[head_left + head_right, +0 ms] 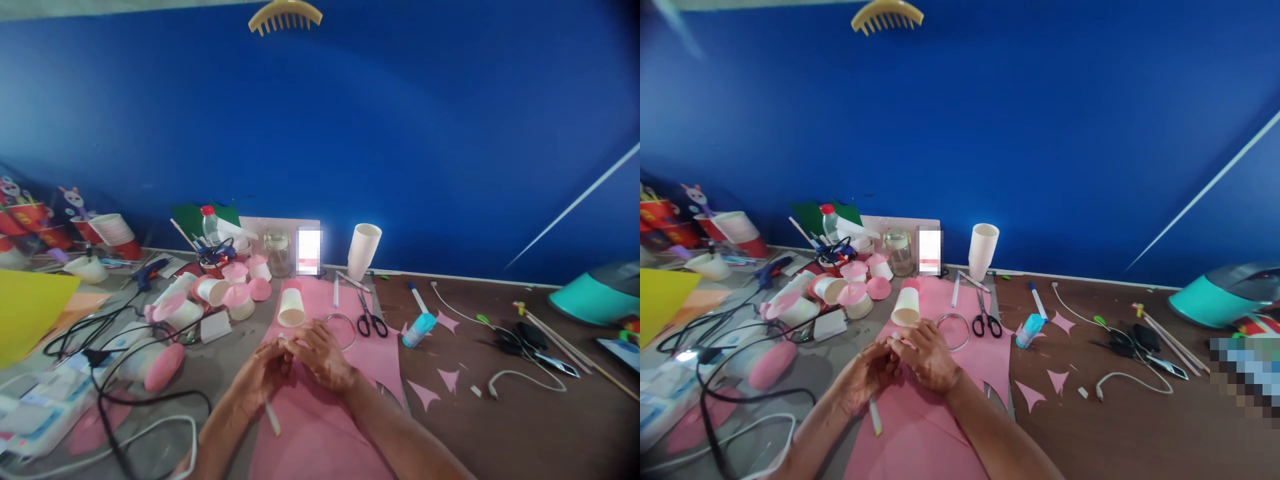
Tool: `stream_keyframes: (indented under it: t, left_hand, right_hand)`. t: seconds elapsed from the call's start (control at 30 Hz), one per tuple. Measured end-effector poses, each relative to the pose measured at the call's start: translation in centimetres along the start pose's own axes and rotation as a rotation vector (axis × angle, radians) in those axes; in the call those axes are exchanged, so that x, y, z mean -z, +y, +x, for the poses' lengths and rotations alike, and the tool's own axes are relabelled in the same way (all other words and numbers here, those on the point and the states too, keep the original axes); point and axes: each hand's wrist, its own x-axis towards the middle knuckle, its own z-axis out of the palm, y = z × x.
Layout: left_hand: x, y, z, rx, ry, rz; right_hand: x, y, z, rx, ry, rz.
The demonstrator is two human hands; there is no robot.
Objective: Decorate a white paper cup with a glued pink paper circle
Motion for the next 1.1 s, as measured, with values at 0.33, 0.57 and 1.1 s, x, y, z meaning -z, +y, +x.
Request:
stream_keyframes:
  t: [0.33, 0.57, 1.1]
  left_hand:
    - [0.4, -0.4, -0.1, -0.087, -0.110, 0.002]
    - [0.4, -0.5, -0.1, -0.152, -0.216, -0.037]
    - [0.2, -1.1, 0.1, -0.317, 0.056, 0.374]
  right_hand:
    - [-0.5, 1.0, -0.8, -0.298, 0.073, 0.218]
    - [-0.3, 0.9, -0.7, -0.322, 0.065, 0.264]
    - [0.6, -1.0, 0.5, -0.402, 0.269, 0.252]
